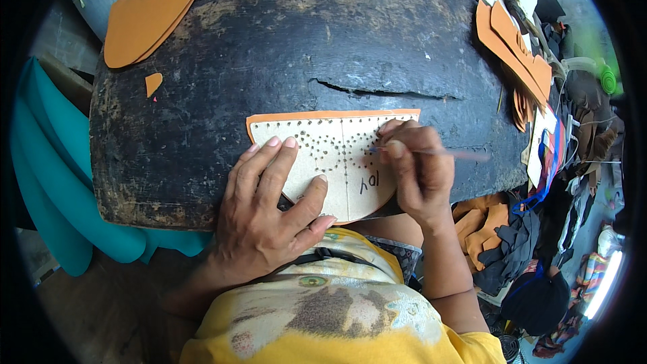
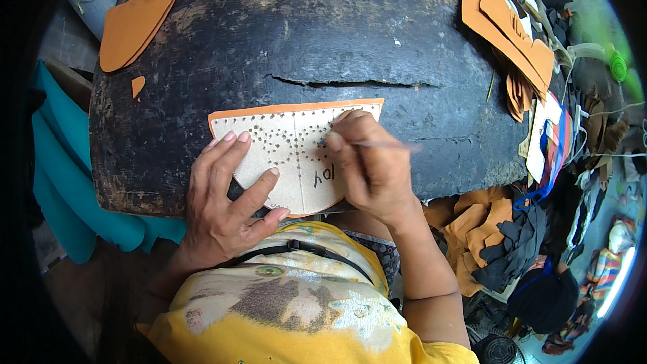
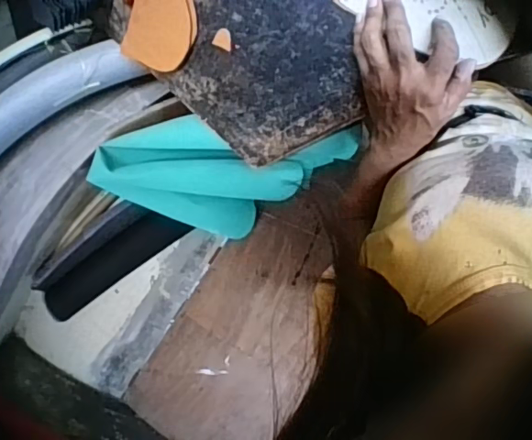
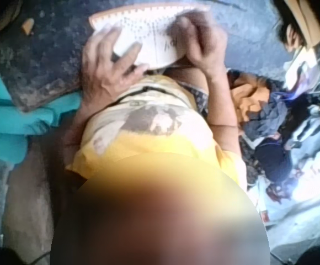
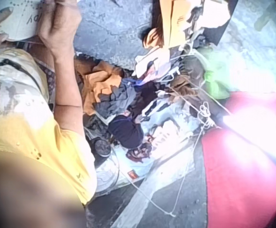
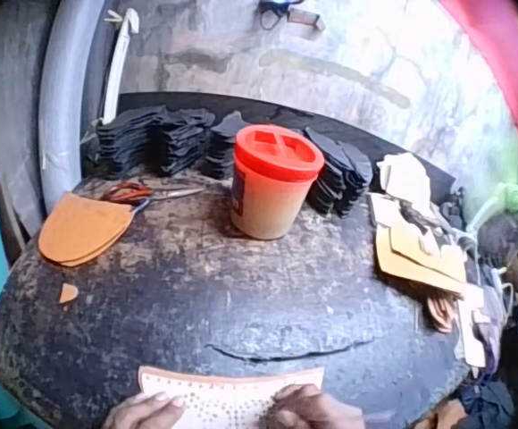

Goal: The person uses a pointed awl to punch holes along the edges of orange leather pieces placed on a white template. They repeatedly align the leather, punch holes, and flip the pieces to continue the process.

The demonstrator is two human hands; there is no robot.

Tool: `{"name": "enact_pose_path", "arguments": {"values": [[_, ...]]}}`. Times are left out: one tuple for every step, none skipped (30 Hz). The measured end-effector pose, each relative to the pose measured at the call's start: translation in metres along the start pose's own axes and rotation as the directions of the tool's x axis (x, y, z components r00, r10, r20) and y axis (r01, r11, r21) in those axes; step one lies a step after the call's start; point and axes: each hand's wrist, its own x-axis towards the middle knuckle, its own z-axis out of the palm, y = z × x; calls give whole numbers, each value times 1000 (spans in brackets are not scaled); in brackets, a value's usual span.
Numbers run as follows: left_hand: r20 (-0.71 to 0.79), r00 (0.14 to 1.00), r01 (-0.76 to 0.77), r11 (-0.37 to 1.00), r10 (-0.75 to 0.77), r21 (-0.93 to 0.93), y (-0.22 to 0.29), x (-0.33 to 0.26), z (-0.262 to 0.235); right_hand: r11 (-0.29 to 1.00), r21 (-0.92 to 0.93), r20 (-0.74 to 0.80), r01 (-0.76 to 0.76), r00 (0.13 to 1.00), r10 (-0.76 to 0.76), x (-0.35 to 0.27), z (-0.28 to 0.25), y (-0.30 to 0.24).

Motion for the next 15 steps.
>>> {"name": "enact_pose_path", "arguments": {"values": [[-2,1000,1,1000,-1,0,0,0,0,999,-35,15,27,1000,-26,0,0,0],[-4,1000,1,1000,-1,-3,0,0,0,994,-73,62,75,996,-71,1,0,0],[-4,1000,-1,1000,1,-1,1,0,0,996,-46,32,73,997,-72,1,0,0],[-6,1000,-3,1000,3,0,1,0,0,999,-20,17,48,999,-48,0,0,0],[-7,1000,-1,1000,1,-1,0,0,0,1000,7,3,24,1000,-24,0,-1,0],[-4,1000,-4,1000,4,2,0,0,0,994,82,-64,-69,995,74,-1,0,-2],[0,1000,-5,1000,5,2,0,0,0,989,119,-99,-93,990,105,0,-1,-1],[4,1000,-2,1000,2,-1,0,0,0,997,4,-45,-79,996,79,-1,0,-1],[1,1000,-5,1000,5,3,0,0,0,995,-96,2,-16,1000,16,0,0,-1],[0,1000,-5,1000,5,4,0,0,1,994,-112,30,21,999,-17,0,0,-1],[-1,1000,-6,1000,6,5,0,0,1,992,-122,21,24,1000,-22,0,1,0],[2,1000,-8,1000,8,4,0,0,1,992,-124,17,18,1000,-16,1,1,0],[6,1000,-10,1000,10,5,-1,0,0,993,-116,5,2,1000,-1,1,1,0],[10,1000,-12,1000,12,6,-1,0,0,992,-125,16,22,1000,-20,1,1,-1],[11,1000,-11,1000,11,8,-1,0,0,992,-123,18,31,999,-29,1,1,-2]]}}
